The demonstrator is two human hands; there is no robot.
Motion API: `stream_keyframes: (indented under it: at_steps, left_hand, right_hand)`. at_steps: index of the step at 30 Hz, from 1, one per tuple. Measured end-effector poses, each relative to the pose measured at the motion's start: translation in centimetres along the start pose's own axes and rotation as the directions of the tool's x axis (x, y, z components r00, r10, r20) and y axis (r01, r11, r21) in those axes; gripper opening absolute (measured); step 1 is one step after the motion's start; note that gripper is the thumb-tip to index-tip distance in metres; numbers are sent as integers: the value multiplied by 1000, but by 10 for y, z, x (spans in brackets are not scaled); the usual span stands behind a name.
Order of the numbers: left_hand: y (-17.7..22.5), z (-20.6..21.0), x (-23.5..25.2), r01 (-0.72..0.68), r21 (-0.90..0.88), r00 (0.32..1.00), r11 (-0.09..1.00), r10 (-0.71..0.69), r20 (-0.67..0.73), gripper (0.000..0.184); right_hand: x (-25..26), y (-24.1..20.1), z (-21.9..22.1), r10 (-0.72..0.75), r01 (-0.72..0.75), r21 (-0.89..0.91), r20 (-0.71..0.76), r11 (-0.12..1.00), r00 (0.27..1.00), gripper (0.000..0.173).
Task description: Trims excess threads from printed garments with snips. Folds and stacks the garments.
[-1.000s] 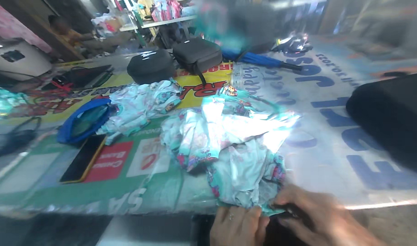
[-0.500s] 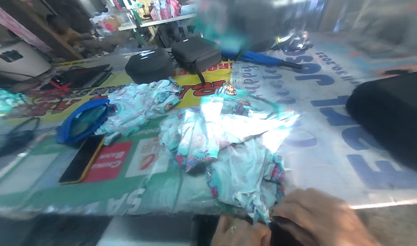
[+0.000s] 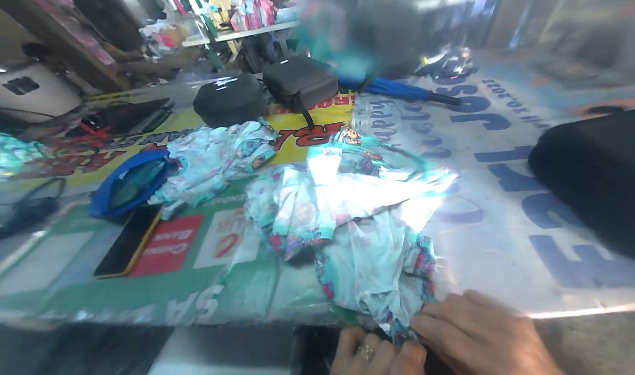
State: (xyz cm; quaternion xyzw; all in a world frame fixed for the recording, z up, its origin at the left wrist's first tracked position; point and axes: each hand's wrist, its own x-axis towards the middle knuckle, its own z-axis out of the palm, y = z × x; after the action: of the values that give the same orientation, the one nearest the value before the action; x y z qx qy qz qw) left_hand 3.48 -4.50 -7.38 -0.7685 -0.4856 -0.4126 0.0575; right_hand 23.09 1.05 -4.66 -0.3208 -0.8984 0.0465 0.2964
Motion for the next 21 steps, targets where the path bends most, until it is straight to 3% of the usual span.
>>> stream_keyframes:
  at_steps: [11, 14, 17, 19, 21]
  left_hand:
    - [-2, 4, -2, -21, -46, 1000, 999, 20, -13, 11]
    - [-6, -6, -8, -95, -136, 995, 986, 90, -47, 11]
    - [-16, -12, -2, -45, -119, 994, 992, 32, -105, 13]
    - [-24, -11, 13, 68, -14, 996, 998, -69, -48, 23]
    - [-33, -8, 25, 69, 117, 996, 991, -74, 40, 30]
  right_hand:
    - [-2, 6, 10, 13, -11, 84, -25, 996, 1000, 15]
    - [-7, 1, -5, 14, -46, 134, 232, 990, 973, 17]
    - [-19, 0, -20, -90, -36, 215, 546, 976, 833, 16]
    - [-21, 1, -29, -110, -41, 232, 600, 972, 792, 18]
    - [-17, 5, -38, -91, -70, 254, 571, 965, 816, 22]
